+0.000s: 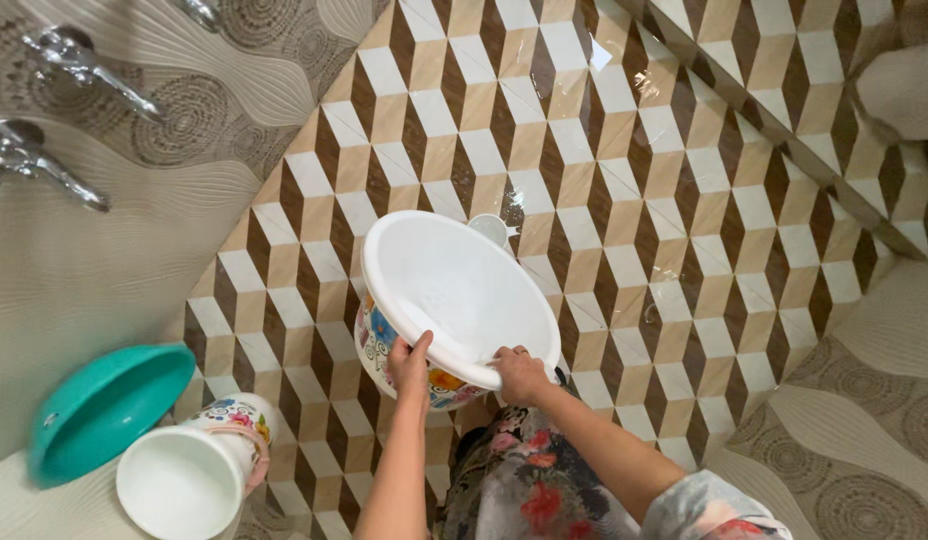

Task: The person scrubs the inside and outside of a white plastic bucket with a yellow sponge. They rinse the bucket under a running tap and then wipe the exterior with a cloth.

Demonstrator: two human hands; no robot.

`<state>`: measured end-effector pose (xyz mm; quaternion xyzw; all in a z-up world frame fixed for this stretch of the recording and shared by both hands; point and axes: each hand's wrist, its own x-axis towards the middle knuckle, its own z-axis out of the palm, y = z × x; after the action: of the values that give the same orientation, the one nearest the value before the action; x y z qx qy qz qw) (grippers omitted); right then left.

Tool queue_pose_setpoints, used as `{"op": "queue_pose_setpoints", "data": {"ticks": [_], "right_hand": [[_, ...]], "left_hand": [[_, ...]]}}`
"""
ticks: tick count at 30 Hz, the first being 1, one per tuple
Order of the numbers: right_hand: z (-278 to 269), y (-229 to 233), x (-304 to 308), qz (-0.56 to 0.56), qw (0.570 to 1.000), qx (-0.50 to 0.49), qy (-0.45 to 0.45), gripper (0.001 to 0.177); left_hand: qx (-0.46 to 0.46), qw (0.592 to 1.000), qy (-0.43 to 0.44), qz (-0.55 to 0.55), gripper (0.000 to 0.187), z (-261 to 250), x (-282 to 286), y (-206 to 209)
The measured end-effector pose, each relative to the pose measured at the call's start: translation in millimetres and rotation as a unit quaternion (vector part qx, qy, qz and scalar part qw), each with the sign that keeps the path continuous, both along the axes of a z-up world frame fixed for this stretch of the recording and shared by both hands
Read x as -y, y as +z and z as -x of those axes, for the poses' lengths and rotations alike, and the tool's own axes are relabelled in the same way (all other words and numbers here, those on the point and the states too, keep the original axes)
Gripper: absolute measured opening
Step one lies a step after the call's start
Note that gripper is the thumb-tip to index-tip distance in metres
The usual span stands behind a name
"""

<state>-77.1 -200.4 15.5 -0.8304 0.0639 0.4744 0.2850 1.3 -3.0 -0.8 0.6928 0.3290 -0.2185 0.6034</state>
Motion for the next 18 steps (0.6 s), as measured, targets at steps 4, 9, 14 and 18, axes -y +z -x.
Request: {"op": "queue_pose_setpoints", "data": {"ticks": [4,9,14,18], "right_hand": [[2.0,-15.8,8.3,-0.010,1.000,0.011,-0.022,0.051],[-2.5,-27.9,13.2,-0.038,0.997,-0.028,-0.056,0.056],[-7.6,-25.8,17.0,-0.052,0.988,-0.075,-0.122,0.062],[-10.9,-20.6,19.5,-0.071,0.985,-0.062,-0.141,0.062]], "left_hand": [[0.027,0.999,-0.019,0.016,0.029,-6.7,11.8,-1.9],[-0.030,0.998,-0.054,-0.029,0.030,-20.9,26.1,13.7],[-0.013,0.997,-0.065,-0.034,0.030,-32.1,37.7,21.5],[-0.006,0.997,-0.065,-0.040,0.029,-36.4,43.1,26.1]]}}
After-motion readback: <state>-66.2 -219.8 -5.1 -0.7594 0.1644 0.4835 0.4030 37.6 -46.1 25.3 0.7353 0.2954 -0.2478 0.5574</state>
